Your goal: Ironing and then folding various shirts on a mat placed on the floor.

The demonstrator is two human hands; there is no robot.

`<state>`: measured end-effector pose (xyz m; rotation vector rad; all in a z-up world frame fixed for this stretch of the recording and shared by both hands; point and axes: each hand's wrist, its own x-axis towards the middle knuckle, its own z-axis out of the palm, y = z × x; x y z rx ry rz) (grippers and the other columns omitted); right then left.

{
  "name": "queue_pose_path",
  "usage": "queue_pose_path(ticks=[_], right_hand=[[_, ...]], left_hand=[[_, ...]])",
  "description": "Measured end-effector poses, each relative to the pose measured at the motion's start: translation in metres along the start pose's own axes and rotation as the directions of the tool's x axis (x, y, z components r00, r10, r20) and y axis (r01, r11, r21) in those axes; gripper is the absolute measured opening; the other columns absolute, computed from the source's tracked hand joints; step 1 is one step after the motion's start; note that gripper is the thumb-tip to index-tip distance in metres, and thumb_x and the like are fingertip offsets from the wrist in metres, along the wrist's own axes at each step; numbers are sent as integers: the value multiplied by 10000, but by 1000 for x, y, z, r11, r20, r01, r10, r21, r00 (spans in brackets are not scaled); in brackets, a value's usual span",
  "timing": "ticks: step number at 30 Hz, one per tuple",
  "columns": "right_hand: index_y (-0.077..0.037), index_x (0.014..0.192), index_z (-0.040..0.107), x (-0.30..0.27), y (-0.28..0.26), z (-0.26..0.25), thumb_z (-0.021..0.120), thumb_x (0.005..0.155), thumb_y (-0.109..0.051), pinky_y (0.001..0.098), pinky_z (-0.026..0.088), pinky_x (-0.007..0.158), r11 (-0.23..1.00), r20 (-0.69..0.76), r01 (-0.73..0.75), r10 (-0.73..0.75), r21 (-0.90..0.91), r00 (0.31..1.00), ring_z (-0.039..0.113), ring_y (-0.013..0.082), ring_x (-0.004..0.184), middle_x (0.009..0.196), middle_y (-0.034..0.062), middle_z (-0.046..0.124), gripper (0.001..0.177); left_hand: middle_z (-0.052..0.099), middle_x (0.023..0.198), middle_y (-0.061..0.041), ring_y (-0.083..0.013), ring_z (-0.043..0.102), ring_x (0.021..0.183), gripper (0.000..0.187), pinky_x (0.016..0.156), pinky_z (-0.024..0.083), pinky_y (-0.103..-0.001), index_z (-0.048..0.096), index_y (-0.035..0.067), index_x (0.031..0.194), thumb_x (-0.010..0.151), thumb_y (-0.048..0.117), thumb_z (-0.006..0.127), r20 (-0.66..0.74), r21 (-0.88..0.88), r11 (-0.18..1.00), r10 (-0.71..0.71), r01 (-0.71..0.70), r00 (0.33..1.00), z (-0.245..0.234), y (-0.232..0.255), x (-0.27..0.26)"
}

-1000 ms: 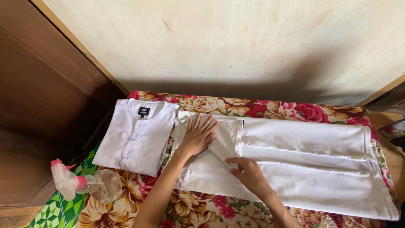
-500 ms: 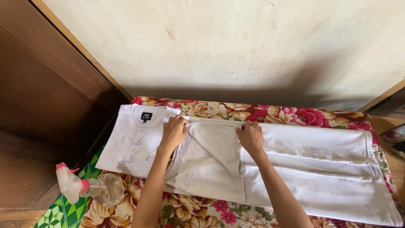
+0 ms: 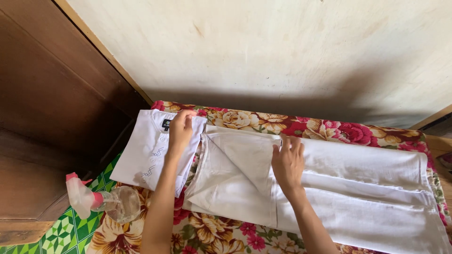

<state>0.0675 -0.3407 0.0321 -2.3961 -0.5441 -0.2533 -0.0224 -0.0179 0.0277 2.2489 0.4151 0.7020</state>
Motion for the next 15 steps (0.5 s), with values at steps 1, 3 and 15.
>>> queue_pose_path(ticks=[1,3,15], right_hand=[[-39,1298,559,-3,0,2,661,933,-154,499,548,875,996,-34,85,-85,-3,996,595,406,1133,1265,239,586,396],[-26,1337,541,-14,-4,18,620,971,-143,490,522,975,990,-7,137,-137,16,991,560,380,1228,1357,224,558,392],[-26,1527,396,-57,6,62,441,1016,-420,585,158,1210,961,185,186,-149,-202,971,238,327,1534,1636,126,333,648]], left_hand=[[754,1089,-113,-227,726,958,175,813,567,-370,674,45,1113,996,2,552,-150,-69,997,14,-25,989,2,12,-8],[714,1214,-130,-269,677,1117,280,933,543,-414,667,60,1196,966,-21,531,-157,-85,996,6,-20,988,47,45,-48],[256,1686,-159,-397,184,1558,609,1142,120,-762,375,77,1580,1045,358,445,111,532,841,48,-100,993,146,57,-129]])
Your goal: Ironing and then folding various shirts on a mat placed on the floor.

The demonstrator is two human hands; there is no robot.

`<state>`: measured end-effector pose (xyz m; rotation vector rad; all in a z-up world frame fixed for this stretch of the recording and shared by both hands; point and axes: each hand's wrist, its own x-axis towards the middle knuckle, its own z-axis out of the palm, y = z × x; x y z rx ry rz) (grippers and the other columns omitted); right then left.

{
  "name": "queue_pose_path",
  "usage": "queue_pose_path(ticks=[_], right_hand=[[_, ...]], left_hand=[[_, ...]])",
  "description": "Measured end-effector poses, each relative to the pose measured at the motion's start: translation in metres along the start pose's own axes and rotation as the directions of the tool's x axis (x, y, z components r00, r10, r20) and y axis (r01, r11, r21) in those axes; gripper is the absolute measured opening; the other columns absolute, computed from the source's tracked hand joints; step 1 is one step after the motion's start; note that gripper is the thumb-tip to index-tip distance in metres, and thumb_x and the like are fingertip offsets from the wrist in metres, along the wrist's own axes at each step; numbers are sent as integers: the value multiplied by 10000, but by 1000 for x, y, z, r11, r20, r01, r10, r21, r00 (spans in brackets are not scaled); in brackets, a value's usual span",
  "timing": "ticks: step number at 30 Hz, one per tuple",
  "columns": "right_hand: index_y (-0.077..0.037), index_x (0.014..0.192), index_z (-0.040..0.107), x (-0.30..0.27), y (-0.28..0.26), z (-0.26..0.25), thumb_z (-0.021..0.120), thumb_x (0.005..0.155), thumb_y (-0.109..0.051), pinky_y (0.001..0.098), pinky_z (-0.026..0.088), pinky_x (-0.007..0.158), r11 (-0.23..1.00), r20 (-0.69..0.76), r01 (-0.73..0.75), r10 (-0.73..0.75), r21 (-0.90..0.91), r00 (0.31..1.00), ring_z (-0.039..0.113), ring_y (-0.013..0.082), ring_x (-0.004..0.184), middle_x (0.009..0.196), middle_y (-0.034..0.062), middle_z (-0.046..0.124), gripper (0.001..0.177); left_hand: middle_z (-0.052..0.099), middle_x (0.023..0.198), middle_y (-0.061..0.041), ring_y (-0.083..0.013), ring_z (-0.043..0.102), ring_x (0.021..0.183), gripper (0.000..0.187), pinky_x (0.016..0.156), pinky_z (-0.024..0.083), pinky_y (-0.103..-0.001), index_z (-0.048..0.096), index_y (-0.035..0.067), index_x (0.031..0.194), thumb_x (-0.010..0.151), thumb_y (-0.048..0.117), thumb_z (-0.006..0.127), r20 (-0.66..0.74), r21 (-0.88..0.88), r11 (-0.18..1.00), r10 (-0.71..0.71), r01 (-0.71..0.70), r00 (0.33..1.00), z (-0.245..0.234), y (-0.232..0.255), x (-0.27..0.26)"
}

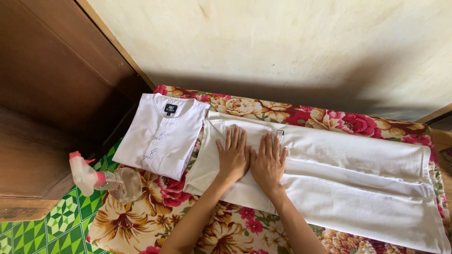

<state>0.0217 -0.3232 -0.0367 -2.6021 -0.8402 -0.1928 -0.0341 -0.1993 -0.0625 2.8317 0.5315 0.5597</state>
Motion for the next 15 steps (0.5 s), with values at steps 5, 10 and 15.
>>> queue_pose_path(ticks=[5,10,15], right_hand=[[-6,1525,380,-10,28,-21,445,997,-490,588,156,1208,999,-16,3,-3,32,1000,209,333,1536,1637,140,312,719],[-15,1548,363,-45,129,-55,400,1020,-470,672,117,1148,995,-138,36,-50,-97,989,165,366,1531,1661,162,278,699],[-81,1536,412,-54,189,-78,397,1043,-410,660,149,1173,994,-103,-80,73,-68,992,178,353,1548,1658,139,297,593]], left_hand=[[244,1670,-152,-393,168,1540,630,1120,98,-780,362,84,1568,1022,382,459,48,-46,999,21,-19,999,-12,5,3],[213,1677,-149,-409,131,1542,644,1073,58,-810,355,88,1572,1014,375,501,-22,-23,996,90,-91,996,-19,27,2],[224,1699,-116,-376,160,1568,597,1118,65,-808,388,102,1561,1022,344,477,21,-110,974,204,-200,979,1,65,4]])
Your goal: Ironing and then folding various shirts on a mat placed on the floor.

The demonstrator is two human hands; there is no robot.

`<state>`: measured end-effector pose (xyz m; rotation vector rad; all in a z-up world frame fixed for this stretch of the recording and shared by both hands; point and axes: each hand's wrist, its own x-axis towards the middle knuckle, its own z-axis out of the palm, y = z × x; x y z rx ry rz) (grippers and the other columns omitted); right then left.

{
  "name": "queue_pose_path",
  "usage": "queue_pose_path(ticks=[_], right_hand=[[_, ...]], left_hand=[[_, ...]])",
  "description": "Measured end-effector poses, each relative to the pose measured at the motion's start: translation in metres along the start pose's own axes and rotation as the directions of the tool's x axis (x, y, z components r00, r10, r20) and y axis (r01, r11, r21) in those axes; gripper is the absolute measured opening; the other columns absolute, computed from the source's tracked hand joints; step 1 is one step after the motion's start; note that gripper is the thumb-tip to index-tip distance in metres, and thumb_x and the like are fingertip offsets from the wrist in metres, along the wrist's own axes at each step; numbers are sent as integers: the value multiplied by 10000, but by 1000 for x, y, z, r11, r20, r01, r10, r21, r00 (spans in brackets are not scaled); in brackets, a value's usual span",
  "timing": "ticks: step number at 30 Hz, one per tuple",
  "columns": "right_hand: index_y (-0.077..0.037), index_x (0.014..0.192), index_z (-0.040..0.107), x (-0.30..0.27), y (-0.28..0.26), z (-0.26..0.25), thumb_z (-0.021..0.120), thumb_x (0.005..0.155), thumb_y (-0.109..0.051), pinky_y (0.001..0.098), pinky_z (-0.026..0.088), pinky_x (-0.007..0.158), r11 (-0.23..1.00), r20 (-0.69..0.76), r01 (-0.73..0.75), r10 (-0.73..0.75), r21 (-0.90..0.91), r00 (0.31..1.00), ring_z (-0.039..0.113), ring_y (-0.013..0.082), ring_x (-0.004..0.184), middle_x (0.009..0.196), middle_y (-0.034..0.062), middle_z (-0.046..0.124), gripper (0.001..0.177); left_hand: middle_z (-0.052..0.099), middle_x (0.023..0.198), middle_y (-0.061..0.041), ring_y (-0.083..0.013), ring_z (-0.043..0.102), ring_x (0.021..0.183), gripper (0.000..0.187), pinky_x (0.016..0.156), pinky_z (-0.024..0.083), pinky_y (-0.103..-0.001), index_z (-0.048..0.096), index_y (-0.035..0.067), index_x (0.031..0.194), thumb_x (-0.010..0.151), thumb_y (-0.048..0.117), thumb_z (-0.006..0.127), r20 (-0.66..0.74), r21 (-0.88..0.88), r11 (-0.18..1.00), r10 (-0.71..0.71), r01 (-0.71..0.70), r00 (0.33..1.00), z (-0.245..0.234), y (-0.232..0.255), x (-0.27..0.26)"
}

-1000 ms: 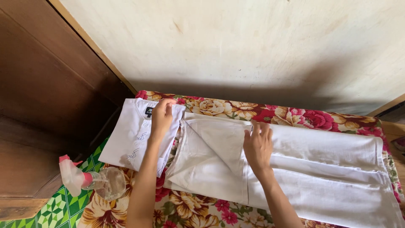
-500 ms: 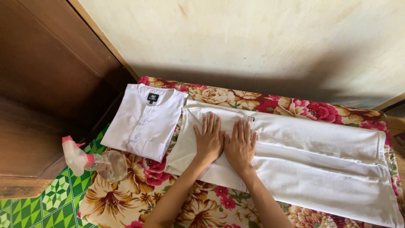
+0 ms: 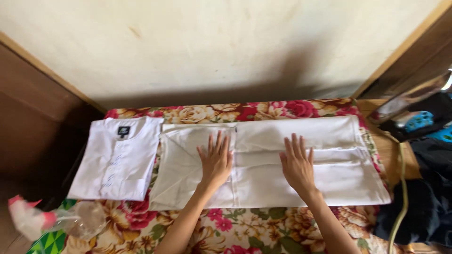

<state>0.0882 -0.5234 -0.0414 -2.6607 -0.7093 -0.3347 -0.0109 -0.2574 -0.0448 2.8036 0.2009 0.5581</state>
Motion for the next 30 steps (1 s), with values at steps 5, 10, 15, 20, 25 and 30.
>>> queue_pose_path(ticks=[5,10,15,20,25,30], right_hand=[[-105,1499,474,41,-1,13,402,1075,-352,606,184,1209,997,51,-27,23,73,998,225,316,1551,1643,120,339,496],[-181,1537,439,69,-14,20,450,1047,-421,596,202,1202,984,107,90,-108,155,988,241,298,1542,1657,80,335,545],[-312,1556,390,69,86,-7,430,991,-558,590,240,1183,971,107,150,-132,-186,985,253,269,1515,1650,21,287,617],[-208,1548,426,47,188,-33,474,987,-517,573,275,1138,954,83,123,-104,-273,991,295,322,1483,1637,98,318,642],[-65,1386,592,-13,144,-130,573,996,-284,464,457,1084,971,-135,-212,226,111,965,533,351,1333,1422,162,589,448],[-6,1386,569,-104,144,-125,668,898,-389,499,480,981,864,-67,-504,502,-19,863,584,401,1130,1229,234,618,628]], left_hand=[[268,1673,-82,-369,213,1538,545,1085,70,-832,404,141,1560,1065,368,426,100,25,996,-90,88,991,28,-8,20],[281,1676,-11,-363,212,1544,573,1078,72,-839,424,216,1555,1029,442,415,109,115,984,-150,137,983,16,3,25],[248,1676,-32,-437,118,1537,612,1068,30,-832,402,244,1557,1001,501,429,149,122,985,-141,123,979,7,6,33],[181,1689,-35,-439,55,1543,668,1069,-16,-827,346,252,1570,994,584,412,267,150,976,-193,157,944,2,15,36],[164,1679,-150,-416,130,1541,664,1085,58,-827,396,132,1543,1011,522,468,229,124,989,49,-79,972,19,58,63],[155,1693,-169,-396,142,1557,560,1158,89,-747,403,122,1517,1026,367,513,349,-79,932,359,-354,866,96,141,116]])
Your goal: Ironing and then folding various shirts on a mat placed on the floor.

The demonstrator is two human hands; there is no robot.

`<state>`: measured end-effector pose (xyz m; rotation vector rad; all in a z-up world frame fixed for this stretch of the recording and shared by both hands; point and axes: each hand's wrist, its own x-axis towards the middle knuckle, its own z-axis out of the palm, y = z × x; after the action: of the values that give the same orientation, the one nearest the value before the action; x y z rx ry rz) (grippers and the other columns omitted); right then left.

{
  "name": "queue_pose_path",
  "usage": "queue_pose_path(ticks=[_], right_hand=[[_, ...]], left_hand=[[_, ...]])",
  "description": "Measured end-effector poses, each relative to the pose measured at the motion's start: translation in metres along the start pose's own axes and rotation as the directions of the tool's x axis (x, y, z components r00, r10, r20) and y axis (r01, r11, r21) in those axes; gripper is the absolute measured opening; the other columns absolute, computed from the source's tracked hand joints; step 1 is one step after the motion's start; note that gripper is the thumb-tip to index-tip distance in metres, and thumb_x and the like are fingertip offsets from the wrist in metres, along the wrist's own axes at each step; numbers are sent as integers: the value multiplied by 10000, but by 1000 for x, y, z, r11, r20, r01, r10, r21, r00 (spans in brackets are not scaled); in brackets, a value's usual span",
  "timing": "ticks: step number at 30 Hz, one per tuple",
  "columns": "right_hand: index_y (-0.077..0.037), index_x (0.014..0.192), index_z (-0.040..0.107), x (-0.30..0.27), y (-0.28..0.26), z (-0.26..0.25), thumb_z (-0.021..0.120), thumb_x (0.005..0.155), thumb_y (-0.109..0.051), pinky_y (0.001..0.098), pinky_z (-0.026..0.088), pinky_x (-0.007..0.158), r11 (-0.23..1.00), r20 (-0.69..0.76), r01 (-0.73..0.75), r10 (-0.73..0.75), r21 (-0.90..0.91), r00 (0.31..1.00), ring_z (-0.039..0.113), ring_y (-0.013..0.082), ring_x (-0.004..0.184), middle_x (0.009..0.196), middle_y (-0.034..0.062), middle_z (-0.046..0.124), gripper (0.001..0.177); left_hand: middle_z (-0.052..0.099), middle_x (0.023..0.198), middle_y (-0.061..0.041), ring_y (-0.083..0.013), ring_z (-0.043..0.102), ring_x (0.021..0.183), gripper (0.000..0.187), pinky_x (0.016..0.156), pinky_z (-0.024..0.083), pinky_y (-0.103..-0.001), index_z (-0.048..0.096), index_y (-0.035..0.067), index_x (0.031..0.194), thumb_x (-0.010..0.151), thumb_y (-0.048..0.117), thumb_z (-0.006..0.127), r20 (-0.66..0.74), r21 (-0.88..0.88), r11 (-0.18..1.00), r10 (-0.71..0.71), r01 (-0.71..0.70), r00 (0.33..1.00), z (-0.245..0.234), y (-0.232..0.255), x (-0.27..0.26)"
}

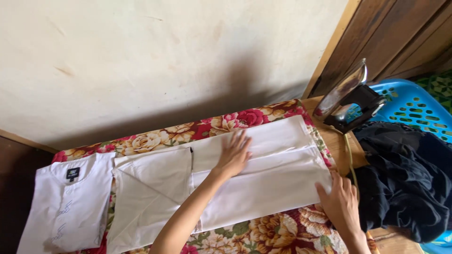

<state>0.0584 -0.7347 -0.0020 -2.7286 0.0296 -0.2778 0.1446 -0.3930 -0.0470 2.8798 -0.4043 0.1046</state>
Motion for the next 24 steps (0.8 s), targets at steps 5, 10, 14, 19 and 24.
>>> queue_pose_path(ticks=[5,10,14,19,24], right_hand=[[25,1344,571,-25,28,16,694,871,-528,483,482,1022,993,-85,-100,94,-61,992,586,413,1163,1214,261,619,738],[64,1314,563,-11,33,16,757,811,-593,473,534,916,927,177,-358,336,111,925,667,366,1047,1114,258,680,850],[30,1282,636,-8,16,3,812,740,-501,414,588,848,782,341,-577,489,237,803,740,299,891,1039,225,763,780],[63,1246,560,-30,-4,26,809,786,-31,300,574,699,179,191,-271,366,946,911,690,190,845,1019,144,710,531],[31,1185,667,-48,-31,33,744,849,44,284,527,666,184,211,-292,364,939,907,669,206,837,1021,156,727,345]], left_hand=[[133,1669,-169,-383,128,1538,659,1164,85,-727,314,97,1548,1015,403,551,60,-102,983,159,-152,985,24,53,94],[396,1531,-184,-371,380,1436,844,1143,277,-661,341,72,1548,817,247,726,176,-210,971,150,-112,973,29,89,178],[630,1328,-175,-348,617,1227,590,985,483,-571,582,60,1361,786,129,694,317,-146,986,119,-76,941,32,98,226],[766,1015,-140,-280,742,939,301,757,566,-408,775,63,1048,751,110,761,470,-289,950,247,-117,847,42,81,262],[782,959,-88,-218,725,862,379,735,562,-364,752,89,1051,678,63,816,394,-523,835,416,-172,820,-55,50,233]])
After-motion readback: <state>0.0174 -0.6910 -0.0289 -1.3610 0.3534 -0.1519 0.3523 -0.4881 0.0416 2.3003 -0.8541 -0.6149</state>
